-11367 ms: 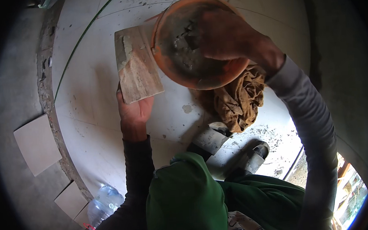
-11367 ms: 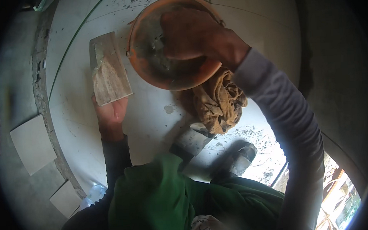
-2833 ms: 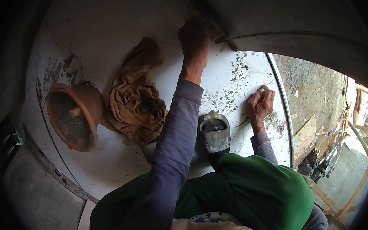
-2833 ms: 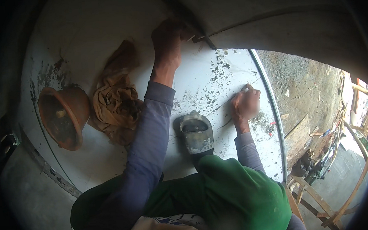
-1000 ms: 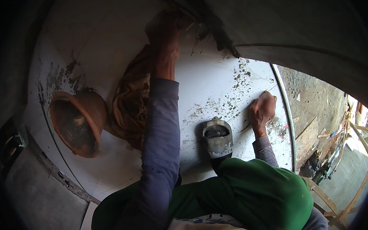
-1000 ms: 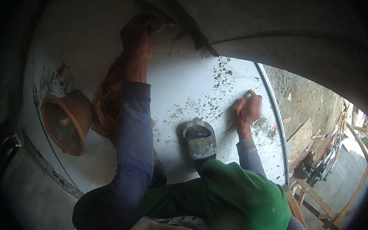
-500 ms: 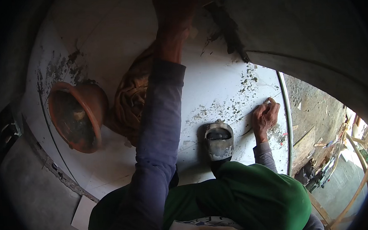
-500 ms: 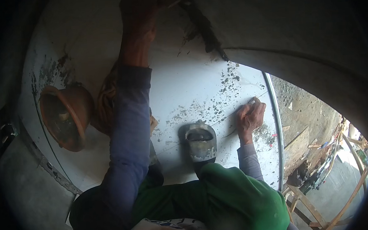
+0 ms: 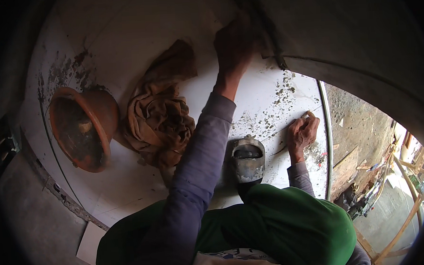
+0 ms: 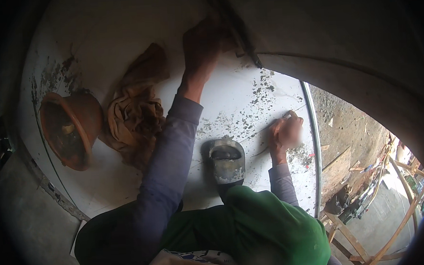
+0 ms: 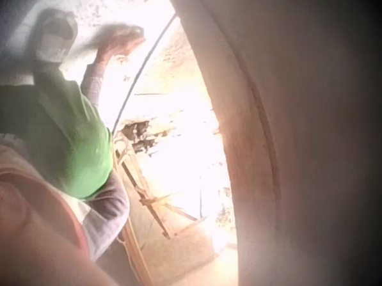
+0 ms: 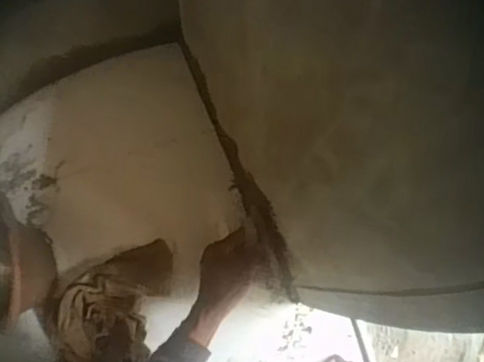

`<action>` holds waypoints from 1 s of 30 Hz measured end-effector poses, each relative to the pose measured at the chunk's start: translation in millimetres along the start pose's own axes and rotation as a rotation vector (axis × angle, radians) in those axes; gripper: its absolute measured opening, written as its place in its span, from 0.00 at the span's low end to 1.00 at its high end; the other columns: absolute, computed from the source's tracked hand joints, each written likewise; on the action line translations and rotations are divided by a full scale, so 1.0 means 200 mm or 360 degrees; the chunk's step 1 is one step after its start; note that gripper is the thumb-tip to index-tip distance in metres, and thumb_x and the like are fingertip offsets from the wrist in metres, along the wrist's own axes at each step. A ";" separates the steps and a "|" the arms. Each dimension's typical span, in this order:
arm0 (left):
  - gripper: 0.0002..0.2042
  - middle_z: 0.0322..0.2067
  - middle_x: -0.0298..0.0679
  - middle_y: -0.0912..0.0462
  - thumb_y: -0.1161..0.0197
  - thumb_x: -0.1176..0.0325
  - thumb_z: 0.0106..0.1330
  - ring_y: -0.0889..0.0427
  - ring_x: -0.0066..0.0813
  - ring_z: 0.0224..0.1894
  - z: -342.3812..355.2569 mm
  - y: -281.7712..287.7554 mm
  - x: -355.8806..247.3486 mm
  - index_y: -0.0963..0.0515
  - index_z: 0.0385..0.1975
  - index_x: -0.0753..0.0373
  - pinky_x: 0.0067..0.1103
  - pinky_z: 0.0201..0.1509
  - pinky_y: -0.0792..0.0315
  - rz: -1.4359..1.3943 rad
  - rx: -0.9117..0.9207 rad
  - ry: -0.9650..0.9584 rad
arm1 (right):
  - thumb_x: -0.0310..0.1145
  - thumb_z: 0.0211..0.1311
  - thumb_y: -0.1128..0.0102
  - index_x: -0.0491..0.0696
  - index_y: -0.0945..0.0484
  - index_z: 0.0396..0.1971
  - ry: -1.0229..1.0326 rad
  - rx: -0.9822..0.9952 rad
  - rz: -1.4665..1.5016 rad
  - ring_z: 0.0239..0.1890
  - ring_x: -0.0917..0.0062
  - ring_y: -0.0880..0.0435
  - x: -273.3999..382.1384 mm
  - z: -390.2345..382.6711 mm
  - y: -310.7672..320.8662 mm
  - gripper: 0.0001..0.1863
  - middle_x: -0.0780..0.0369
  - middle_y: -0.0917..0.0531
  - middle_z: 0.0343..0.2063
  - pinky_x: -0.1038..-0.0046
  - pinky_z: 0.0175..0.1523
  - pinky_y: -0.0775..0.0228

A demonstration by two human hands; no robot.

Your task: The person applies grout to a wall base using a small trowel and a wooden board, then smooths the material by hand and wipes the tiled floor with a cloth.

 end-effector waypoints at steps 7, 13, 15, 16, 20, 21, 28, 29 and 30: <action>0.18 0.38 0.39 0.09 0.32 0.70 0.74 0.13 0.21 0.39 -0.43 -0.06 -0.08 0.16 0.61 0.67 0.23 0.45 0.19 -0.0191 0.0042 0.0233 | 0.23 0.63 0.45 0.47 0.21 0.51 -0.0062 0.0042 -0.0016 0.35 0.58 0.20 -0.01 0.01 -0.02 0.16 0.55 0.23 0.37 0.57 0.40 0.27; 0.16 0.37 0.38 0.09 0.33 0.74 0.71 0.13 0.19 0.39 0.18 0.19 -0.06 0.13 0.57 0.66 0.19 0.43 0.20 -0.0143 -0.0073 0.0041 | 0.25 0.67 0.45 0.46 0.19 0.52 0.0013 -0.0027 -0.0020 0.29 0.68 0.25 0.01 0.00 -0.02 0.16 0.60 0.25 0.34 0.62 0.37 0.31; 0.17 0.36 0.39 0.10 0.23 0.70 0.67 0.13 0.28 0.35 0.35 0.25 0.05 0.18 0.52 0.69 0.28 0.45 0.17 -0.0628 0.0323 -0.0210 | 0.25 0.66 0.45 0.46 0.19 0.53 0.0001 0.0029 0.0004 0.30 0.68 0.24 0.04 -0.02 -0.04 0.16 0.60 0.25 0.34 0.62 0.38 0.30; 0.17 0.36 0.39 0.10 0.23 0.70 0.67 0.13 0.28 0.35 0.30 0.17 0.02 0.18 0.52 0.69 0.28 0.45 0.17 -0.0662 0.0352 -0.0200 | 0.25 0.66 0.45 0.46 0.19 0.53 -0.0004 0.0024 -0.0021 0.31 0.67 0.23 0.00 -0.01 -0.03 0.17 0.59 0.24 0.34 0.61 0.39 0.29; 0.12 0.26 0.44 0.12 0.32 0.61 0.73 0.10 0.31 0.34 -0.10 0.02 -0.11 0.13 0.44 0.63 0.31 0.40 0.19 -0.0041 0.0052 0.0185 | 0.25 0.66 0.44 0.46 0.19 0.53 -0.0040 -0.0010 -0.0039 0.31 0.66 0.23 0.01 0.00 0.00 0.16 0.58 0.24 0.35 0.61 0.40 0.29; 0.11 0.28 0.46 0.11 0.30 0.63 0.71 0.09 0.32 0.34 -0.24 -0.03 -0.11 0.13 0.45 0.64 0.31 0.42 0.18 -0.0150 0.0024 0.0121 | 0.25 0.66 0.44 0.46 0.19 0.53 -0.0037 -0.0004 -0.0040 0.31 0.66 0.23 0.00 0.00 0.00 0.16 0.58 0.24 0.35 0.61 0.40 0.29; 0.16 0.34 0.45 0.09 0.28 0.70 0.70 0.09 0.26 0.35 -0.51 -0.15 -0.01 0.17 0.54 0.69 0.25 0.42 0.18 -0.0417 -0.0218 0.0224 | 0.22 0.63 0.43 0.47 0.21 0.52 -0.0051 0.0063 -0.0049 0.34 0.60 0.21 0.02 -0.01 -0.01 0.17 0.56 0.24 0.36 0.58 0.40 0.28; 0.16 0.34 0.45 0.09 0.28 0.70 0.70 0.09 0.26 0.35 -0.50 -0.16 -0.03 0.17 0.54 0.69 0.25 0.42 0.18 -0.0414 -0.0216 0.0219 | 0.22 0.62 0.43 0.47 0.21 0.52 -0.0062 0.0055 -0.0042 0.34 0.60 0.21 0.02 -0.01 -0.01 0.17 0.56 0.24 0.36 0.57 0.40 0.28; 0.12 0.34 0.39 0.11 0.29 0.72 0.71 0.14 0.22 0.34 -0.49 -0.19 -0.05 0.17 0.50 0.69 0.23 0.40 0.20 -0.0345 -0.0134 0.0256 | 0.22 0.62 0.43 0.47 0.21 0.52 -0.0064 0.0052 -0.0035 0.34 0.60 0.21 0.01 -0.01 -0.01 0.17 0.56 0.24 0.36 0.57 0.40 0.28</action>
Point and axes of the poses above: each hand's wrist, its own z-axis towards the middle knuckle, its own y-axis out of the back of the hand, x = y × z, the point moved 2 cm from there along z, towards the middle knuckle
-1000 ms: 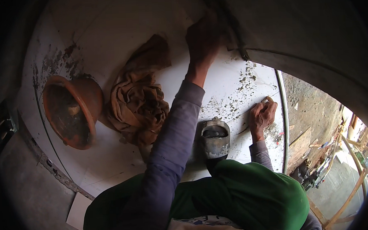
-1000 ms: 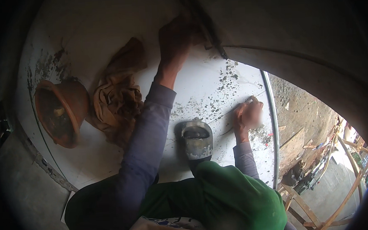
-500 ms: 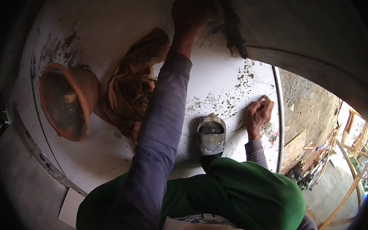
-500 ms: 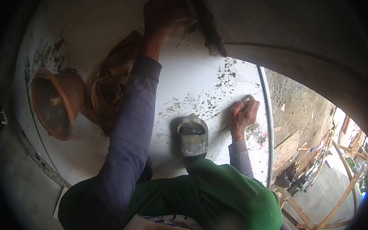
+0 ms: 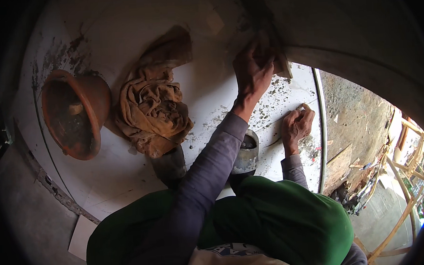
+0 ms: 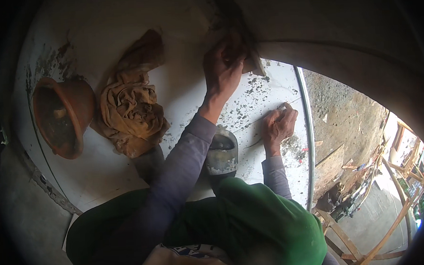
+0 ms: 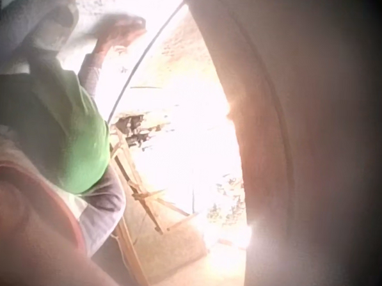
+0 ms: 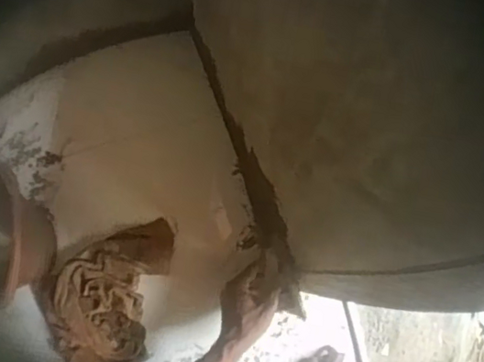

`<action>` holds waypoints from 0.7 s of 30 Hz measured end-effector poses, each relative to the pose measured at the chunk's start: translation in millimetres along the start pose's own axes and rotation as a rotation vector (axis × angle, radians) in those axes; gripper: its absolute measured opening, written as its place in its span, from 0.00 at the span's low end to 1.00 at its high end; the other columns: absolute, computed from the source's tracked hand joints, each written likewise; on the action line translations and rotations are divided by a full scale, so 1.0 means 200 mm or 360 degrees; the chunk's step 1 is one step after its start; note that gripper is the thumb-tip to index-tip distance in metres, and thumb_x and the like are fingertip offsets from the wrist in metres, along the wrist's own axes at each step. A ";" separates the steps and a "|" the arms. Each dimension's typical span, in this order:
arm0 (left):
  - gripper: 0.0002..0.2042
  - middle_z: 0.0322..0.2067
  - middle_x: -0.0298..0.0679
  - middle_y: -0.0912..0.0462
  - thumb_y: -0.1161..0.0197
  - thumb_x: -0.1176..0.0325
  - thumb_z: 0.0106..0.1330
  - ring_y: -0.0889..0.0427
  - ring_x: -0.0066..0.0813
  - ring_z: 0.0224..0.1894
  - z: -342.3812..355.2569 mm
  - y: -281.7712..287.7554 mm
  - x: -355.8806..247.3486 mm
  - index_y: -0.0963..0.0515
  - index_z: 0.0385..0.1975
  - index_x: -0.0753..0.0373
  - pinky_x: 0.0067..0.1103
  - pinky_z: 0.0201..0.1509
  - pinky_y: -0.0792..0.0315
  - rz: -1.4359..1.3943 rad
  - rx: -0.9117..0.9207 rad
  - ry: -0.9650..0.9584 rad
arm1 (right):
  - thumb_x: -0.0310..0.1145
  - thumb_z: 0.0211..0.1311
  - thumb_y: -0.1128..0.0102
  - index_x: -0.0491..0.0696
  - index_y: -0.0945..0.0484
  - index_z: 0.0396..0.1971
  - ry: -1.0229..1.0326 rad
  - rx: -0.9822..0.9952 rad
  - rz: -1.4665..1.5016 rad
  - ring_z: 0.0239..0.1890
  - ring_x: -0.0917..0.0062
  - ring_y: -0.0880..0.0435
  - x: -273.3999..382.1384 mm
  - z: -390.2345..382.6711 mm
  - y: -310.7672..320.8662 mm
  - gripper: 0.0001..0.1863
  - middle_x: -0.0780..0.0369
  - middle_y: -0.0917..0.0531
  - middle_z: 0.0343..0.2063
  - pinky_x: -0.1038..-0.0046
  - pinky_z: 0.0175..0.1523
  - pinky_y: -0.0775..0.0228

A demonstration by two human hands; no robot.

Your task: The person applies grout to a wall base using a small trowel and a wooden board, then smooths the material by hand and wipes the tiled floor with a cloth.

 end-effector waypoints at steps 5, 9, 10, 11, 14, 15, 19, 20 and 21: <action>0.14 0.40 0.35 0.12 0.34 0.76 0.74 0.16 0.19 0.37 -0.15 -0.08 -0.25 0.19 0.58 0.68 0.19 0.39 0.20 -0.0277 0.0175 0.0161 | 0.22 0.62 0.42 0.46 0.21 0.52 0.0117 -0.0094 0.0042 0.35 0.60 0.20 0.00 0.02 0.02 0.18 0.57 0.24 0.36 0.58 0.40 0.27; 0.20 0.44 0.38 0.11 0.34 0.79 0.74 0.14 0.18 0.42 -0.18 -0.01 -0.35 0.22 0.65 0.68 0.19 0.44 0.19 -0.0323 -0.0005 -0.0006 | 0.23 0.62 0.41 0.47 0.20 0.52 -0.0016 0.0005 0.0001 0.35 0.60 0.20 -0.01 -0.01 0.00 0.18 0.57 0.23 0.36 0.59 0.40 0.26; 0.20 0.44 0.38 0.10 0.34 0.77 0.75 0.15 0.17 0.41 -0.13 0.02 -0.31 0.22 0.66 0.68 0.19 0.46 0.20 -0.0308 -0.0049 0.0110 | 0.23 0.62 0.41 0.47 0.20 0.52 -0.0001 -0.0010 0.0027 0.35 0.61 0.20 0.01 -0.01 0.00 0.18 0.58 0.23 0.36 0.59 0.40 0.26; 0.20 0.40 0.34 0.11 0.34 0.76 0.74 0.17 0.16 0.39 -0.09 0.04 -0.27 0.21 0.65 0.68 0.19 0.46 0.22 -0.0252 -0.0082 0.0128 | 0.23 0.62 0.40 0.48 0.20 0.53 0.0007 -0.0036 0.0039 0.35 0.62 0.20 0.00 0.00 0.01 0.18 0.58 0.24 0.35 0.59 0.40 0.26; 0.22 0.46 0.43 0.09 0.33 0.76 0.75 0.10 0.23 0.43 -0.03 0.13 -0.14 0.24 0.67 0.71 0.23 0.48 0.18 -0.0168 0.0095 0.0039 | 0.24 0.61 0.40 0.49 0.20 0.53 -0.0036 -0.0028 0.0004 0.35 0.63 0.20 -0.05 0.00 0.00 0.19 0.59 0.24 0.35 0.59 0.39 0.26; 0.22 0.48 0.43 0.09 0.33 0.77 0.75 0.10 0.24 0.43 -0.03 0.14 -0.12 0.25 0.67 0.71 0.23 0.49 0.18 -0.0228 0.0135 0.0098 | 0.24 0.61 0.40 0.49 0.20 0.54 -0.0017 -0.0013 -0.0043 0.34 0.64 0.20 -0.08 0.00 0.00 0.19 0.59 0.24 0.34 0.59 0.38 0.26; 0.23 0.41 0.32 0.15 0.34 0.70 0.73 0.18 0.17 0.40 0.04 0.23 0.04 0.23 0.67 0.65 0.22 0.48 0.21 -0.0708 0.0252 -0.0023 | 0.23 0.60 0.39 0.49 0.20 0.52 0.0014 -0.0034 0.0022 0.34 0.64 0.20 -0.02 0.01 0.00 0.19 0.60 0.25 0.34 0.60 0.38 0.25; 0.22 0.44 0.32 0.16 0.34 0.72 0.70 0.17 0.20 0.41 0.05 0.22 0.05 0.23 0.64 0.62 0.24 0.48 0.19 -0.0754 0.0209 -0.0028 | 0.23 0.59 0.39 0.49 0.20 0.52 0.0007 -0.0042 0.0050 0.34 0.64 0.19 -0.04 0.01 0.00 0.19 0.60 0.24 0.34 0.60 0.38 0.25; 0.22 0.44 0.32 0.16 0.34 0.72 0.70 0.17 0.20 0.41 0.08 0.21 0.07 0.23 0.64 0.62 0.24 0.48 0.19 -0.0748 0.0244 -0.0023 | 0.23 0.59 0.39 0.49 0.20 0.52 -0.0024 -0.0059 0.0044 0.34 0.64 0.19 -0.04 0.01 -0.01 0.19 0.60 0.24 0.34 0.60 0.38 0.25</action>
Point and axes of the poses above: each hand's wrist, its own z-axis towards the middle knuckle, its own y-axis out of the back of the hand, x = y × z, the point moved 2 cm from there along z, towards the middle knuckle
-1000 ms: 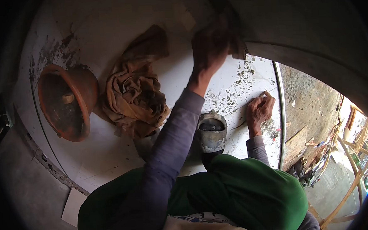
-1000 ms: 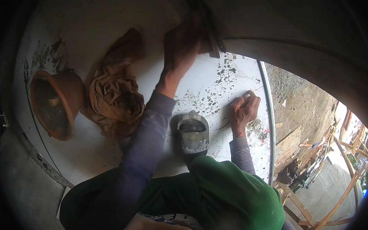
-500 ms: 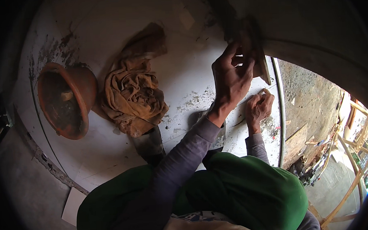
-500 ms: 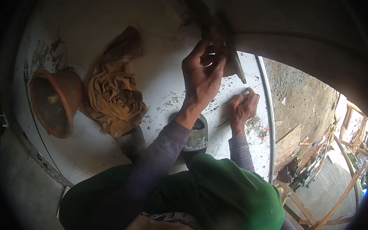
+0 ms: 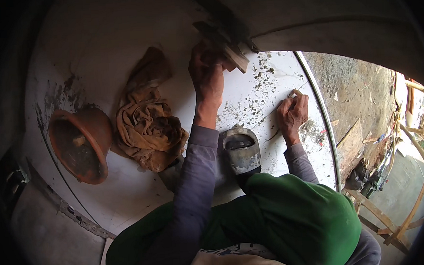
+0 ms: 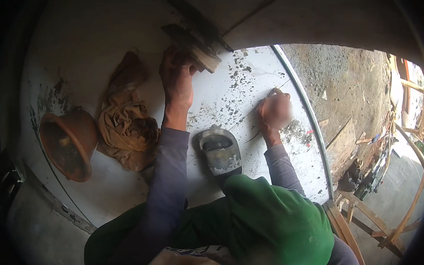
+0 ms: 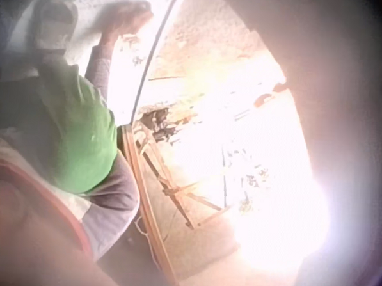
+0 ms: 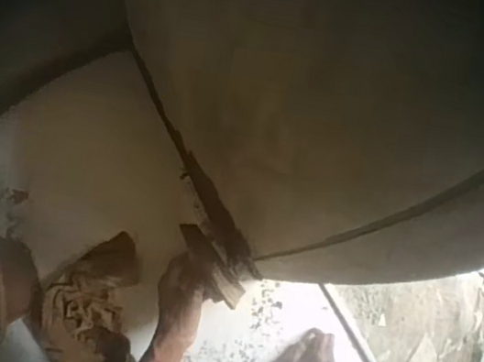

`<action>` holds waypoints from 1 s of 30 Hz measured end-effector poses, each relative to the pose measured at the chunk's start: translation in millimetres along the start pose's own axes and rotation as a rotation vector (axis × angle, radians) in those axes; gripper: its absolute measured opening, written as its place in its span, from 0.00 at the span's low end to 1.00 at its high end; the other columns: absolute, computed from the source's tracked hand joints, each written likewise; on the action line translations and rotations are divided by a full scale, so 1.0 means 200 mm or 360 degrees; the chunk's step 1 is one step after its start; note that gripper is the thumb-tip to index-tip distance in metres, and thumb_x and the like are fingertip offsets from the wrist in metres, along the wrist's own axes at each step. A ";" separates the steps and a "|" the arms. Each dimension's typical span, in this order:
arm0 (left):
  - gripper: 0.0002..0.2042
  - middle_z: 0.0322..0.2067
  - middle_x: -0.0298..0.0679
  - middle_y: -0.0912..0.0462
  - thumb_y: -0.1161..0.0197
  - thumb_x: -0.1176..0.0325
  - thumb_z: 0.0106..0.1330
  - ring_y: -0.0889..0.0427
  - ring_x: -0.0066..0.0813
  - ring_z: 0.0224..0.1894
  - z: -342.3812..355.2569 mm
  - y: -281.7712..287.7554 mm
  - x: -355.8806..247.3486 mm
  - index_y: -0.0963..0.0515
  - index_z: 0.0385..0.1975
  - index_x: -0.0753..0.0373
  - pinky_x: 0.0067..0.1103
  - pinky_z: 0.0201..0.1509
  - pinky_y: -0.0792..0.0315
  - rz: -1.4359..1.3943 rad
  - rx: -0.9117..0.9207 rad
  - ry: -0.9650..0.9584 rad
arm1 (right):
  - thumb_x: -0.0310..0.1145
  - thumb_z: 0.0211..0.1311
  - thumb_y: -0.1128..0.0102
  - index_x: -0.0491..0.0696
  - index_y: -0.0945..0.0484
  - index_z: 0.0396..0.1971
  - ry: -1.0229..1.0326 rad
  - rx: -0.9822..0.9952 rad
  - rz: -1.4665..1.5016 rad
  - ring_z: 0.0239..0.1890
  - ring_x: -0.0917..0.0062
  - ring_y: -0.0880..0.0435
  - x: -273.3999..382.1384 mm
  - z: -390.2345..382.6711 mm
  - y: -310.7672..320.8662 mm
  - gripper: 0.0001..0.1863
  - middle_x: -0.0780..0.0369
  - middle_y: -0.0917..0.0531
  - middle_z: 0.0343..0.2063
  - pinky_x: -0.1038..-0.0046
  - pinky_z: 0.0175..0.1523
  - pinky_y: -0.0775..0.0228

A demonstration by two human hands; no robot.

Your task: The person applies grout to a wall base using a small trowel and a wooden board, then smooths the material by hand and wipes the tiled floor with a cloth.

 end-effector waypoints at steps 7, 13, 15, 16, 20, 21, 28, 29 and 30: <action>0.09 0.36 0.33 0.18 0.32 0.74 0.68 0.21 0.19 0.36 0.19 -0.08 -0.04 0.21 0.45 0.63 0.22 0.39 0.25 0.0471 -0.0151 0.0318 | 0.23 0.59 0.38 0.50 0.20 0.51 0.0013 -0.0038 -0.0001 0.34 0.61 0.18 -0.03 0.00 0.01 0.18 0.58 0.22 0.35 0.60 0.37 0.25; 0.02 0.32 0.31 0.20 0.34 0.73 0.69 0.23 0.20 0.34 0.34 -0.16 -0.09 0.20 0.36 0.63 0.24 0.36 0.24 0.0781 -0.0081 0.0118 | 0.23 0.61 0.39 0.49 0.20 0.50 0.0001 -0.0005 -0.0001 0.34 0.61 0.18 -0.01 0.00 0.00 0.17 0.58 0.22 0.36 0.59 0.37 0.25; 0.02 0.34 0.34 0.18 0.33 0.77 0.65 0.18 0.23 0.37 0.36 -0.12 -0.12 0.18 0.34 0.62 0.24 0.42 0.21 0.0398 -0.0138 0.0136 | 0.23 0.60 0.39 0.50 0.20 0.50 -0.0025 0.0005 0.0027 0.34 0.60 0.18 0.01 0.00 0.00 0.17 0.58 0.21 0.36 0.60 0.37 0.24; 0.02 0.34 0.34 0.18 0.33 0.77 0.65 0.18 0.23 0.37 0.37 -0.13 -0.15 0.18 0.34 0.62 0.24 0.42 0.21 0.0389 -0.0132 0.0144 | 0.23 0.60 0.39 0.50 0.20 0.50 -0.0028 0.0002 0.0015 0.34 0.60 0.18 -0.01 0.02 -0.01 0.17 0.58 0.21 0.36 0.60 0.37 0.24; 0.05 0.37 0.34 0.17 0.33 0.77 0.65 0.16 0.24 0.41 0.25 -0.22 -0.33 0.19 0.39 0.64 0.25 0.44 0.20 0.0212 -0.0033 0.0108 | 0.24 0.59 0.38 0.50 0.19 0.51 -0.0015 0.0003 0.0006 0.34 0.61 0.17 -0.04 0.00 0.01 0.18 0.58 0.21 0.36 0.60 0.38 0.24; 0.07 0.37 0.34 0.16 0.32 0.77 0.65 0.16 0.24 0.41 0.21 -0.24 -0.33 0.19 0.41 0.64 0.25 0.45 0.19 0.0299 -0.0142 0.0146 | 0.24 0.59 0.37 0.50 0.19 0.51 -0.0033 0.0013 0.0002 0.35 0.61 0.17 -0.05 -0.01 0.01 0.19 0.58 0.21 0.36 0.61 0.38 0.24; 0.08 0.39 0.35 0.14 0.32 0.77 0.68 0.18 0.22 0.39 0.12 -0.17 0.00 0.21 0.45 0.65 0.23 0.43 0.25 0.0467 -0.0010 0.0107 | 0.25 0.59 0.36 0.50 0.19 0.51 -0.0028 0.0009 0.0068 0.35 0.62 0.16 -0.03 0.00 -0.01 0.19 0.59 0.21 0.36 0.62 0.37 0.23; 0.08 0.39 0.36 0.14 0.32 0.76 0.69 0.18 0.23 0.40 0.12 -0.20 0.03 0.21 0.45 0.65 0.24 0.45 0.24 0.0628 -0.0012 -0.0022 | 0.25 0.59 0.36 0.50 0.19 0.51 -0.0031 0.0005 0.0031 0.35 0.62 0.16 -0.04 0.00 -0.01 0.19 0.59 0.21 0.36 0.61 0.37 0.23; 0.08 0.39 0.37 0.14 0.33 0.76 0.69 0.18 0.25 0.40 0.14 -0.22 0.04 0.21 0.45 0.66 0.26 0.46 0.24 0.0788 -0.0015 -0.0153 | 0.25 0.59 0.36 0.50 0.19 0.51 -0.0034 0.0002 -0.0005 0.35 0.62 0.16 -0.05 0.00 -0.01 0.19 0.59 0.20 0.36 0.61 0.37 0.23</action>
Point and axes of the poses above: each hand's wrist, its own z-axis towards the middle knuckle, its own y-axis out of the back of the hand, x = y × z, the point moved 2 cm from there along z, towards the middle knuckle
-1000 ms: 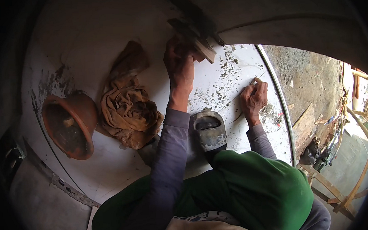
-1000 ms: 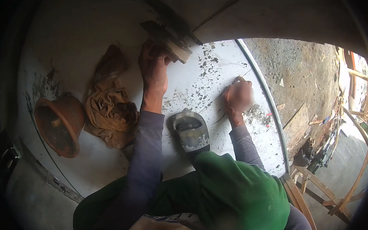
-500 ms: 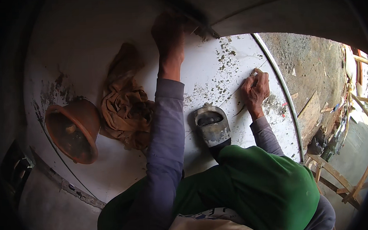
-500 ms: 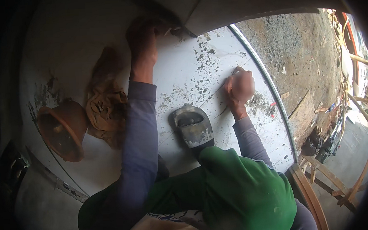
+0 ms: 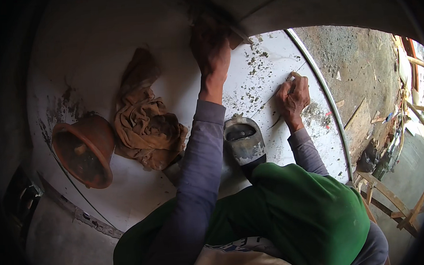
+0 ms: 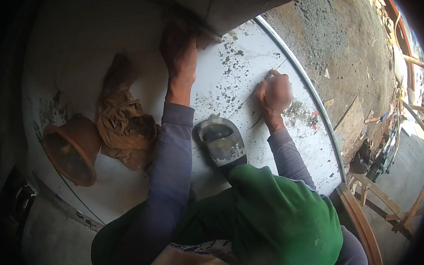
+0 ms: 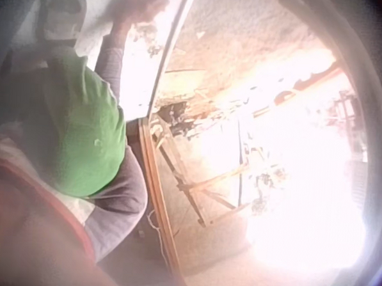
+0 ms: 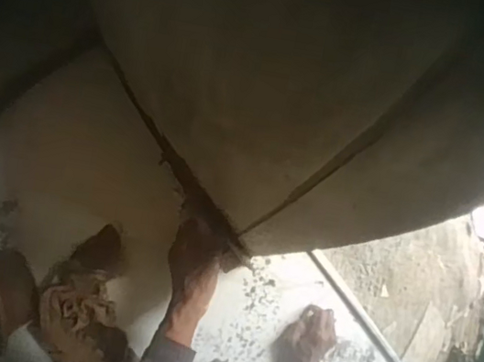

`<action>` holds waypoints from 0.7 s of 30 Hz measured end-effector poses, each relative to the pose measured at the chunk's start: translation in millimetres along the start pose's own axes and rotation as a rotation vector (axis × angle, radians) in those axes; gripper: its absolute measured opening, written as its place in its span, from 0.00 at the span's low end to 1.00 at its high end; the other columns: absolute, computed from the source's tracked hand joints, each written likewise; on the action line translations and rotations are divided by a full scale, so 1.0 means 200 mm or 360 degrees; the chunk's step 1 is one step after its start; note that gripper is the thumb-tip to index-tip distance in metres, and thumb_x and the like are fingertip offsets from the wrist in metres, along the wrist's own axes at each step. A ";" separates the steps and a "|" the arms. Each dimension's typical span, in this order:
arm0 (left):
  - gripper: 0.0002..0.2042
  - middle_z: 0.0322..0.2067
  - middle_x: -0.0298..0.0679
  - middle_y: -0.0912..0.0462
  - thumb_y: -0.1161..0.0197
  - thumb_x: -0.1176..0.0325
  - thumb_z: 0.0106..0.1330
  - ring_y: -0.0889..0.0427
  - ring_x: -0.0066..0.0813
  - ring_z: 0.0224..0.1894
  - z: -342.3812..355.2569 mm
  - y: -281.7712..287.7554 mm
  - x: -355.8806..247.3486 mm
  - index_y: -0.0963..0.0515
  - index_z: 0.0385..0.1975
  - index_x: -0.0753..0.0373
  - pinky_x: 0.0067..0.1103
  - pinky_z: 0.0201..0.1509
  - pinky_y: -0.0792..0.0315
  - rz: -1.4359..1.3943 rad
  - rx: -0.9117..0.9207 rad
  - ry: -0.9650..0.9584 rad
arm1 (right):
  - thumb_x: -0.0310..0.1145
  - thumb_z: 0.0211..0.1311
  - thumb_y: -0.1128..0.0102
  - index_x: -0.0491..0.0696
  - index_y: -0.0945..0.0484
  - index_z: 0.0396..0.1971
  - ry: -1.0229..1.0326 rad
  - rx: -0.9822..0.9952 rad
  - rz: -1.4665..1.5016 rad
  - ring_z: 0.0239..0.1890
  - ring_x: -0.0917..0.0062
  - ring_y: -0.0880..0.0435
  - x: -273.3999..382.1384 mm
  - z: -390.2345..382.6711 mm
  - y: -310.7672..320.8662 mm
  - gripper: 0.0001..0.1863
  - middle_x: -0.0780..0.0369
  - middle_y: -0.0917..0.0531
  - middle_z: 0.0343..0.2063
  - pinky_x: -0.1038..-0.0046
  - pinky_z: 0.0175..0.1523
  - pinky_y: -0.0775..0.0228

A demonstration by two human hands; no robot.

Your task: The person applies grout to a wall base using a small trowel and a wooden board, then smooths the material by hand and wipes the tiled floor with a cloth.

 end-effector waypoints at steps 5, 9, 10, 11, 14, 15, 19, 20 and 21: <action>0.07 0.41 0.38 0.15 0.34 0.73 0.69 0.18 0.28 0.42 0.15 0.07 0.04 0.20 0.43 0.67 0.28 0.45 0.23 0.0050 0.0070 -0.0032 | 0.25 0.59 0.36 0.50 0.19 0.51 0.0003 0.0012 0.0038 0.36 0.61 0.16 0.03 0.01 0.00 0.19 0.58 0.20 0.37 0.60 0.38 0.23; 0.09 0.45 0.38 0.14 0.36 0.70 0.72 0.15 0.30 0.45 0.19 0.10 -0.27 0.16 0.47 0.67 0.29 0.47 0.19 -0.0106 0.0009 0.0031 | 0.26 0.59 0.36 0.50 0.19 0.52 -0.0006 0.0026 -0.0005 0.36 0.61 0.16 0.00 -0.01 0.01 0.19 0.58 0.20 0.37 0.60 0.40 0.22; 0.09 0.45 0.38 0.14 0.36 0.70 0.72 0.15 0.30 0.45 0.20 0.14 -0.36 0.16 0.47 0.67 0.29 0.47 0.19 -0.0104 0.0005 0.0020 | 0.26 0.59 0.36 0.50 0.19 0.52 0.0001 0.0020 0.0003 0.36 0.61 0.16 0.01 0.00 0.01 0.19 0.58 0.20 0.37 0.60 0.40 0.22; 0.11 0.46 0.38 0.13 0.34 0.71 0.72 0.15 0.30 0.46 0.22 0.19 -0.43 0.17 0.50 0.67 0.28 0.48 0.18 -0.0205 -0.0075 0.0031 | 0.24 0.60 0.38 0.49 0.18 0.51 0.0032 -0.0030 0.0031 0.33 0.64 0.19 0.01 0.00 0.02 0.18 0.59 0.22 0.35 0.61 0.38 0.25; 0.11 0.43 0.39 0.13 0.31 0.72 0.71 0.16 0.25 0.45 0.16 0.21 -0.42 0.19 0.49 0.68 0.26 0.49 0.20 -0.0265 -0.0178 0.0124 | 0.23 0.62 0.40 0.47 0.17 0.50 0.0082 -0.0090 0.0048 0.29 0.68 0.21 0.01 0.00 0.02 0.17 0.60 0.23 0.32 0.62 0.36 0.27; 0.10 0.40 0.39 0.13 0.29 0.72 0.69 0.17 0.21 0.42 0.13 0.21 -0.38 0.20 0.45 0.69 0.24 0.49 0.23 -0.0228 -0.0205 0.0213 | 0.23 0.62 0.40 0.48 0.18 0.50 0.0105 -0.0096 0.0030 0.29 0.67 0.21 0.01 0.00 0.02 0.16 0.60 0.23 0.32 0.62 0.36 0.27; 0.18 0.46 0.41 0.13 0.29 0.72 0.70 0.14 0.28 0.43 -0.05 0.16 -0.07 0.21 0.57 0.69 0.25 0.44 0.19 -0.0077 -0.0046 0.0259 | 0.23 0.62 0.40 0.48 0.18 0.50 0.0007 -0.0021 0.0078 0.30 0.67 0.20 0.04 -0.01 0.03 0.16 0.60 0.22 0.33 0.62 0.36 0.27; 0.15 0.44 0.38 0.14 0.30 0.72 0.70 0.16 0.26 0.40 -0.06 0.12 -0.03 0.21 0.54 0.67 0.25 0.43 0.21 -0.0051 -0.0057 0.0231 | 0.25 0.60 0.37 0.49 0.18 0.51 -0.0005 0.0004 0.0062 0.32 0.66 0.18 0.05 0.00 0.02 0.17 0.60 0.22 0.34 0.62 0.37 0.25; 0.12 0.42 0.35 0.15 0.31 0.71 0.70 0.18 0.25 0.38 -0.07 0.08 0.01 0.20 0.51 0.66 0.25 0.41 0.23 -0.0024 -0.0070 0.0203 | 0.27 0.59 0.34 0.51 0.18 0.51 -0.0016 0.0031 0.0048 0.35 0.64 0.16 0.05 0.00 0.02 0.19 0.61 0.21 0.35 0.62 0.38 0.22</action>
Point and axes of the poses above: each hand's wrist, its own z-axis towards the middle knuckle, its own y-axis out of the back of the hand, x = y × z, the point moved 2 cm from there along z, towards the middle knuckle
